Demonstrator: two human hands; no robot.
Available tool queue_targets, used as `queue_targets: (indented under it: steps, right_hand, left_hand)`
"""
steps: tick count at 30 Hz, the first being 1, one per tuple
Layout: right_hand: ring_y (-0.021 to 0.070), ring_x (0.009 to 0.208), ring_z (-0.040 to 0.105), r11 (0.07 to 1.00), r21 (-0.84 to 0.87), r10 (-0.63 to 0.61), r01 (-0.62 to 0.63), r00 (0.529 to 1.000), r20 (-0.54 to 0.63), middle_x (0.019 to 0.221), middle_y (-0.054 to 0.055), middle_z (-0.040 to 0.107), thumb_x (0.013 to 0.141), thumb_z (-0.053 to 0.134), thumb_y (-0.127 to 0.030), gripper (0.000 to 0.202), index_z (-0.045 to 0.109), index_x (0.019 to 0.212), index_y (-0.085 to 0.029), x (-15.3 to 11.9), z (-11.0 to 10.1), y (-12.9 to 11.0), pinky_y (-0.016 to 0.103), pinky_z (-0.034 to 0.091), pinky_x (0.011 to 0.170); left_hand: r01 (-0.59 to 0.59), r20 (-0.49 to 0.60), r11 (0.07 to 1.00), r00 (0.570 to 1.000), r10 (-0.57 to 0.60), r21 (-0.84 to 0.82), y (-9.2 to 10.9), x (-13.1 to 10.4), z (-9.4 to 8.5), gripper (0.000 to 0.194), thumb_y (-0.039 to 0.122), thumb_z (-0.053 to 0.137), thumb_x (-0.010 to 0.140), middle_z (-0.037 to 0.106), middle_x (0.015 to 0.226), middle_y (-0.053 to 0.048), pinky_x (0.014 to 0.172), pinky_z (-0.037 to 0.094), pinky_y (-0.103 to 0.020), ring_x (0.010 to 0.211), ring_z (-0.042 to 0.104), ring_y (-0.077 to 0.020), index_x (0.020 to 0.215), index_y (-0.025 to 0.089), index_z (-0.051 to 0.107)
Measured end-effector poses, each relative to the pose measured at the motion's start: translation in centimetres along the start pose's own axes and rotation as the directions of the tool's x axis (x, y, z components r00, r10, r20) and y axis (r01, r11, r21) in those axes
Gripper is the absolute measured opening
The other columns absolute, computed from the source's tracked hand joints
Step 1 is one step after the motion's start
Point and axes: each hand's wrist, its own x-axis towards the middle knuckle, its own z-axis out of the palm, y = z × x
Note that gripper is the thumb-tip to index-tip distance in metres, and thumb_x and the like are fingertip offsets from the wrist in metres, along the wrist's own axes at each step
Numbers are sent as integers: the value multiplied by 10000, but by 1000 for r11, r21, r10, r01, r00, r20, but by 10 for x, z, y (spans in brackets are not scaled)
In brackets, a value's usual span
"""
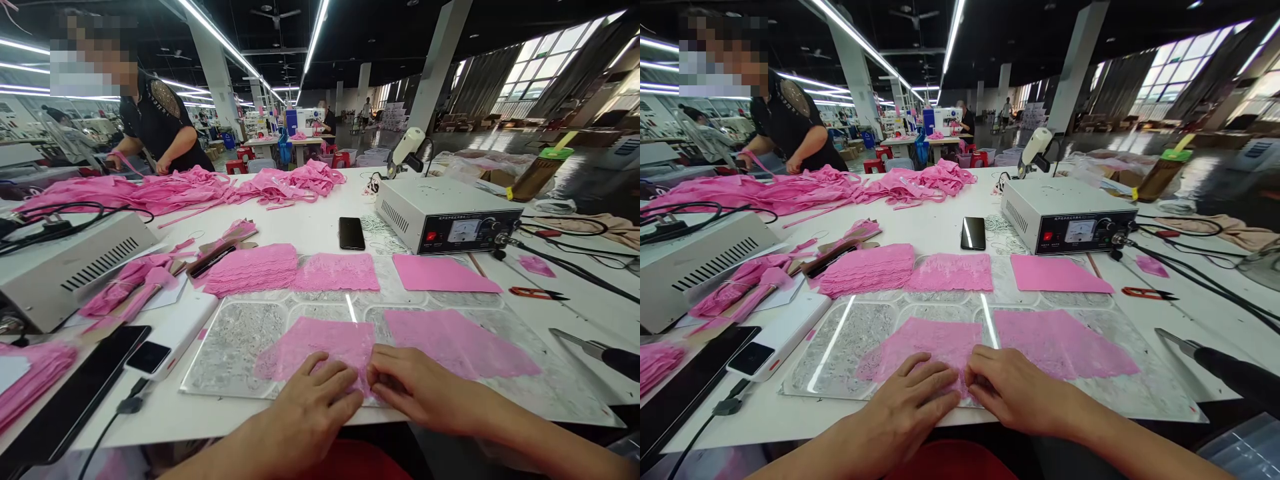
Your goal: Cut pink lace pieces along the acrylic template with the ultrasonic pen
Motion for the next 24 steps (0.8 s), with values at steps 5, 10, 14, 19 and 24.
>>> queue_targets:
  steps: [5,10,14,19,24]
  right_hand:
    - [169,743,553,993,-114,-4,7,1000,26,880,37,621,920,476,-182,89,544,863,-195,2,3,-1,289,397,657]
    - [161,683,518,993,-115,0,1,1000,8,826,40,599,942,417,-196,153,500,813,-198,1,5,0,286,383,618]
    - [158,674,500,998,-65,19,-21,1000,-25,814,40,587,955,384,-230,184,463,790,-206,-2,6,0,286,383,620]
    - [145,646,465,998,39,43,-42,998,-47,784,24,564,940,394,-240,176,451,776,-209,-1,9,2,270,369,600]
    - [136,637,457,989,131,76,-66,994,-77,761,16,552,930,418,-266,183,467,765,-206,-1,3,-1,258,374,586]
  left_hand:
    - [-12,-20,1000,1000,12,-5,1,0,0,262,147,422,979,668,1140,-84,1036,365,-411,1058,586,-213,1188,159,581]
    - [-5,-41,1000,999,6,13,0,-2,2,233,169,438,985,668,1144,-79,1050,340,-401,1042,591,-207,1161,164,590]
    - [3,1,1000,1000,-3,25,1,-2,1,217,168,451,975,663,1135,-77,1043,347,-402,1033,590,-209,1142,169,590]
    - [5,29,999,1000,-6,40,2,-1,1,238,144,450,959,662,1098,-86,1051,353,-423,1022,590,-211,1158,168,579]
    - [18,83,998,996,-23,64,2,-2,2,245,146,480,942,656,1124,-93,1062,356,-430,1040,592,-207,1162,197,574]
